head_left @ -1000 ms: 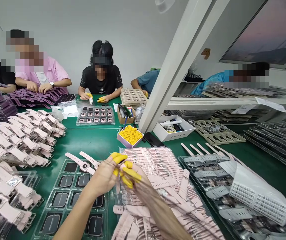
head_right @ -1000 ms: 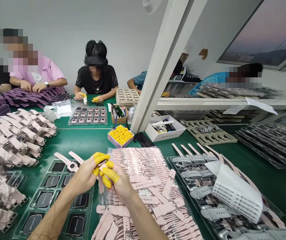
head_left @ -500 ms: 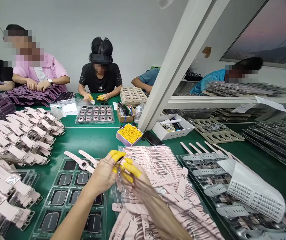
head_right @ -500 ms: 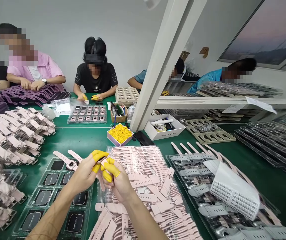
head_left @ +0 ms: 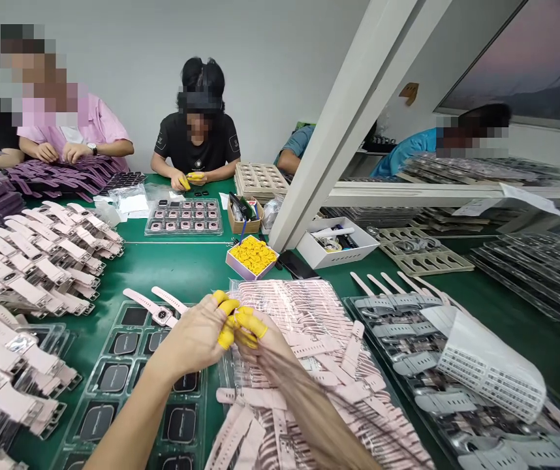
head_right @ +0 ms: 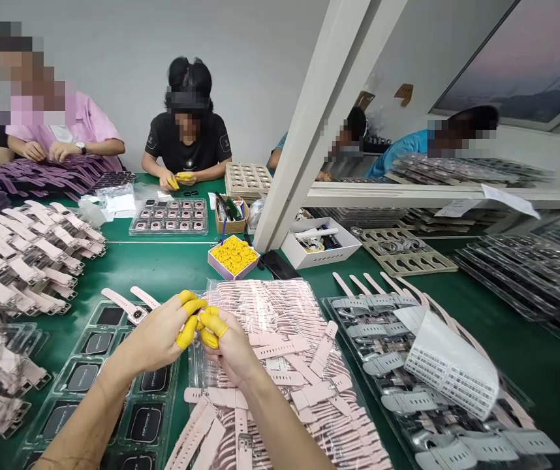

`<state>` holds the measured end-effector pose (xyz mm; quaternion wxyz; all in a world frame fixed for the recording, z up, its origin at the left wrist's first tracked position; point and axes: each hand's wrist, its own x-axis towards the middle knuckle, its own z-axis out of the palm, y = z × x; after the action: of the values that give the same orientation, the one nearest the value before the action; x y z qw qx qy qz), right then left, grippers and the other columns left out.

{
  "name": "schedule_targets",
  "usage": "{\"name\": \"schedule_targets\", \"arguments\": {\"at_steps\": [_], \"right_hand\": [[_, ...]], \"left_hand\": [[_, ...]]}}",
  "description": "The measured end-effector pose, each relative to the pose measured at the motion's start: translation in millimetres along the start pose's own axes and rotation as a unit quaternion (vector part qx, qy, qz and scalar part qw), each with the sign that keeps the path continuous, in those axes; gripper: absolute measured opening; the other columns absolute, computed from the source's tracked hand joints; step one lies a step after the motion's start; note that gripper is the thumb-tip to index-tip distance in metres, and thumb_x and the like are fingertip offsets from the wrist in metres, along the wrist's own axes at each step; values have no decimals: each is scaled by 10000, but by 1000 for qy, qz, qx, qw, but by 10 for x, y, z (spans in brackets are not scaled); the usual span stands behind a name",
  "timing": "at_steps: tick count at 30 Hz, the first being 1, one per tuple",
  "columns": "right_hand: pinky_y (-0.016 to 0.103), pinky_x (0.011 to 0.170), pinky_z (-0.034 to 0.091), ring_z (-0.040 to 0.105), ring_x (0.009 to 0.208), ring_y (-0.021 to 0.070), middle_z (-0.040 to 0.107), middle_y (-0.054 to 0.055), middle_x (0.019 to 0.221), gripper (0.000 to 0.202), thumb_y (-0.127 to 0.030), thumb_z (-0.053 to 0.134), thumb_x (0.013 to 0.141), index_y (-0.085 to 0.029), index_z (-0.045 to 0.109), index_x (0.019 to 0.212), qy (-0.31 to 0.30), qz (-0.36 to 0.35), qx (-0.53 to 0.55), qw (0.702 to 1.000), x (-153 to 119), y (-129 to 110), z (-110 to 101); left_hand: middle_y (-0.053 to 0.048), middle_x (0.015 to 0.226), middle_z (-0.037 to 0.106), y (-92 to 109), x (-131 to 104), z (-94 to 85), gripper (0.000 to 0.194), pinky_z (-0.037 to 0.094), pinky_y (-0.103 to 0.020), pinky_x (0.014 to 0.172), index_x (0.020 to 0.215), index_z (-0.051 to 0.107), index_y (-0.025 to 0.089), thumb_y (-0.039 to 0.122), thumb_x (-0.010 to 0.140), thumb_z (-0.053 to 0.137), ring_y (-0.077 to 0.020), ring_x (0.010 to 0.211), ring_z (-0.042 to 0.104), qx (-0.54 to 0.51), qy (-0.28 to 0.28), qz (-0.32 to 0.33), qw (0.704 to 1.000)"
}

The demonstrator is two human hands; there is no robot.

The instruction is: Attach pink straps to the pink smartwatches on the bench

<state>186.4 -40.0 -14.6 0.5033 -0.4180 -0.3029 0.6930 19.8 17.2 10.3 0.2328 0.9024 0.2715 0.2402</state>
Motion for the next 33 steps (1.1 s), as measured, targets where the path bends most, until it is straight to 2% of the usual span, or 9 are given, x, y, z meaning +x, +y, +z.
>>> {"name": "schedule_targets", "arguments": {"at_steps": [5, 8, 11, 15, 19, 23, 27, 30, 33], "right_hand": [[266, 462, 192, 235, 452, 91, 399, -93, 537, 386, -581, 689, 867, -233, 521, 848, -11, -20, -17, 1000, -20, -21, -27], [277, 538, 299, 376, 540, 120, 499, -59, 641, 350, -566, 643, 930, -231, 549, 895, -14, -105, -173, 979, -43, -85, -59], [298, 656, 338, 472, 676, 151, 552, -29, 740, 311, -503, 551, 1012, -231, 566, 863, -29, -145, -393, 908, -73, -183, -84], [312, 644, 297, 502, 676, 174, 604, 5, 747, 311, -451, 483, 1046, -232, 575, 846, -71, -90, -539, 834, -152, -288, -90], [324, 581, 228, 469, 596, 182, 610, 28, 694, 187, -390, 712, 912, -223, 630, 920, -69, -95, -646, 755, -305, -286, -76], [328, 563, 251, 625, 638, 236, 720, 121, 788, 109, -99, 720, 801, -185, 668, 841, -115, -60, -730, 671, -411, -240, -12], [312, 529, 348, 707, 651, 301, 740, 156, 758, 187, 32, 686, 716, -142, 719, 775, -162, -17, -739, 654, -404, -244, 96], [332, 564, 440, 753, 756, 351, 764, 183, 832, 201, 41, 657, 746, -96, 762, 850, -192, 8, -751, 631, -405, -292, 144], [355, 628, 488, 769, 859, 371, 785, 199, 915, 210, 1, 627, 811, -82, 782, 926, -205, 17, -758, 619, -457, -373, 160]], "left_hand": [[-100, 1280, 690, 51, 0, -104, 420, 548, -405, 1068, 1443, 579, 255, 288, 1032, 500, -257, 1190, 663, -109, 2, -13, 994], [-105, 1294, 718, 15, -61, -232, 551, 573, -397, 1021, 1520, 514, 258, 234, 972, 564, -268, 1160, 697, -111, 14, -35, 993], [-90, 1230, 769, -72, -198, -454, 516, 587, -360, 914, 1481, 562, 252, 209, 970, 510, -266, 1079, 732, -35, 13, -95, 995], [-81, 970, 813, -202, -455, -790, 274, 538, -322, 718, 1065, 776, 241, 314, 957, 534, -277, 821, 734, 100, -52, -180, 977], [-64, 960, 819, -424, -668, -1105, 242, 508, -299, 739, 973, 792, 268, 260, 877, 569, -270, 844, 724, 112, -119, -230, 959], [-63, 941, 805, -774, -720, -1381, 209, 494, -296, 764, 930, 781, 230, 245, 851, 588, -253, 852, 702, 140, -203, -311, 918], [-32, 800, 734, -1130, -675, -1439, 156, 532, -309, 735, 839, 728, 166, 280, 920, 660, -196, 744, 671, 193, -266, -354, 875], [-54, 1026, 723, -1336, -659, -1381, 253, 602, -374, 807, 1092, 691, 143, 379, 1002, 669, -186, 870, 699, 243, -275, -369, 854], [-88, 1213, 692, -1461, -690, -1310, 319, 617, -432, 888, 1243, 652, 159, 378, 1012, 666, -223, 1024, 702, 285, -260, -355, 852]]}}
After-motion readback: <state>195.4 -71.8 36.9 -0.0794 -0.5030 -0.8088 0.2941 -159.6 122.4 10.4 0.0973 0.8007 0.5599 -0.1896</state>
